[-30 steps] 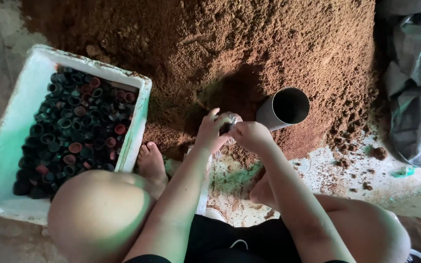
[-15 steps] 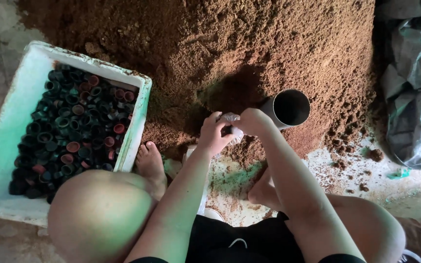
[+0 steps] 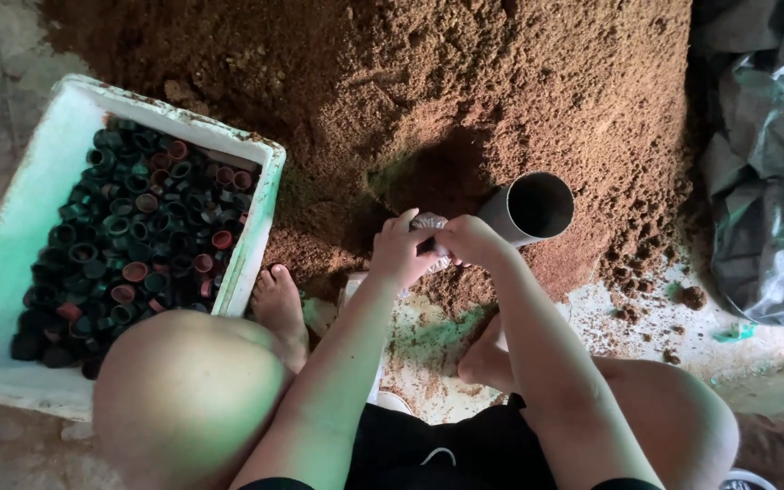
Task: Filling long plastic bags with soil using a PVC pipe as a guide and funnel for cultivation.
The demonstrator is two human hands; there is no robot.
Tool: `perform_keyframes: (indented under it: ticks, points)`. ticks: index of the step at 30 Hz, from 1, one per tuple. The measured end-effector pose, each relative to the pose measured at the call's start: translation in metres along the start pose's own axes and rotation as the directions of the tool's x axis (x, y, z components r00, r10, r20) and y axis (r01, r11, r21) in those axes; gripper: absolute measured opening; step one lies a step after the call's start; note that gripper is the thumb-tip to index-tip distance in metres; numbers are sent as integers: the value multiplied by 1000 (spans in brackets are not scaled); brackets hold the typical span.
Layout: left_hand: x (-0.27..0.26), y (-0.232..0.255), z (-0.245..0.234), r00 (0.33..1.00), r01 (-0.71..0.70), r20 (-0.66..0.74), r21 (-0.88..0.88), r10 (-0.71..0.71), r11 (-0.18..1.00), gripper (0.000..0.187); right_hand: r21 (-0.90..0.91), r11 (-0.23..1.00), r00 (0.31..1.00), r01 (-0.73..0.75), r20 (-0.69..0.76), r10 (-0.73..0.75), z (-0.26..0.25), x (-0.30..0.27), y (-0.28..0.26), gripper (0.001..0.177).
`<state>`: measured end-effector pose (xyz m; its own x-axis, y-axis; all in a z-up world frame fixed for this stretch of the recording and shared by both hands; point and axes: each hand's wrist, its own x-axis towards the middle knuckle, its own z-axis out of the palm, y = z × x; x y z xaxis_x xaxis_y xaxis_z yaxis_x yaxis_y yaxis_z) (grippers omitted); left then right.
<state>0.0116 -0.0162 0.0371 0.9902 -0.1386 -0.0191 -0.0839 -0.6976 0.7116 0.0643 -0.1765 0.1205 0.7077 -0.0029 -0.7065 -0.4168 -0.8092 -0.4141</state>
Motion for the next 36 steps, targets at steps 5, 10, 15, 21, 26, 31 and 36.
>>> perform_keyframes:
  ticks: [5,10,15,21,26,31,36]
  points:
    - [13,-6,-5,961,-235,-127,103,247,967,28,-311,945,991,105,-46,-126,4,-30,-17,37]
    - [7,-1,-15,971,-202,-121,63,208,977,27,-414,897,985,155,0,-170,6,-49,-36,39]
    - [3,-4,-5,995,69,88,-410,-35,909,45,-297,947,987,122,-61,-147,-6,-65,-33,39]
    - [12,-9,-6,986,81,168,-373,-18,924,53,39,985,986,168,-26,-167,-2,-43,9,46]
    - [11,-18,-3,982,51,186,-387,24,920,59,477,856,979,202,-134,-156,16,-25,28,17]
    - [14,-18,0,985,55,169,-456,26,888,60,604,765,971,222,-211,-116,29,0,45,15]
    - [8,-14,-8,981,77,193,-445,12,892,57,220,962,927,164,-366,-74,38,-3,38,18]
